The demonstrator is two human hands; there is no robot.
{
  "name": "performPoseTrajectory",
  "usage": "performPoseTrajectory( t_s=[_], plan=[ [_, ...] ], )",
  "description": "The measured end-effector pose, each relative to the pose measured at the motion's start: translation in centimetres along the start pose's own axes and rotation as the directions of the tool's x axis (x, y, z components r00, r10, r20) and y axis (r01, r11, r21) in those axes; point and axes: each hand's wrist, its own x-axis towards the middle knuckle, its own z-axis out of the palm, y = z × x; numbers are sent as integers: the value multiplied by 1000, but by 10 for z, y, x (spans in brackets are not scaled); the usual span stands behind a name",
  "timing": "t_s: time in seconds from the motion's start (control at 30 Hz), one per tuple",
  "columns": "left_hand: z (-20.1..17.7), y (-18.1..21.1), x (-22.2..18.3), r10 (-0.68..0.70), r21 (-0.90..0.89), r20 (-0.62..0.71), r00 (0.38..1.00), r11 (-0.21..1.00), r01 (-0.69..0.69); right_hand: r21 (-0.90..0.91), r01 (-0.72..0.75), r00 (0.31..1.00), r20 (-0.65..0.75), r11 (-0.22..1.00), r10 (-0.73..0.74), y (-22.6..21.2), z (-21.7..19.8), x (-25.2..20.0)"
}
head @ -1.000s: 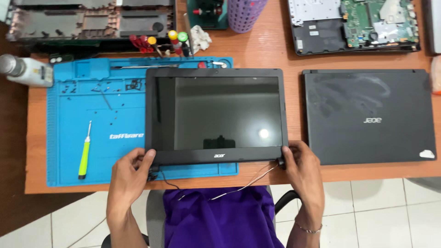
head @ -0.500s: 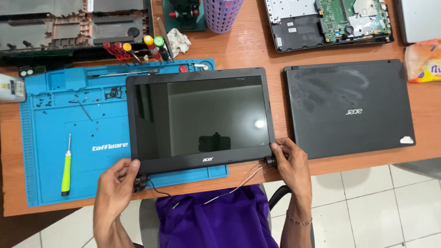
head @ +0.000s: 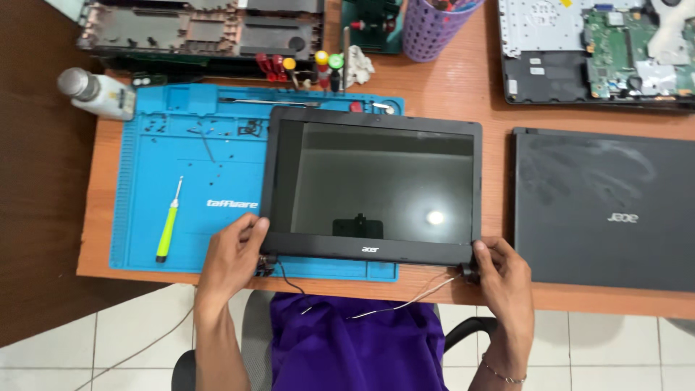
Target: The person aligns a laptop screen inside its plastic bezel, presses the edges to snap them together, and then positions the screen assembly onto the laptop base while handling internal cables.
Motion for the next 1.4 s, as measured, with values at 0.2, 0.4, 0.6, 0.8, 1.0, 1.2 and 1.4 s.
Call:
performPoseTrajectory(
  t_s=[0.2,0.4,0.6,0.8,1.0,1.2,1.4],
  plan=[
    [-7,17,14,-3,43,-58,998,999,5,-155,-52,998,-26,987,48,-14,7,1],
    [-1,16,21,30,26,-33,999,999,-29,-91,57,998,22,994,-55,-10,6,13],
    [2,-1,17,37,-91,-67,997,995,-43,-14,72,997,24,997,-72,-1,7,15],
    [-1,-22,19,206,-227,-73,976,949,-217,307,80,987,112,948,-119,5,4,19],
    [-9,-27,15,250,-234,-30,968,939,-250,377,70,984,125,924,-126,3,2,27],
    [-9,-37,17,222,-305,-76,972,923,-234,420,137,972,116,897,-203,7,12,33],
    [-7,-37,10,153,-362,-121,981,913,-187,454,135,960,159,881,-229,12,10,28]
  ],
)
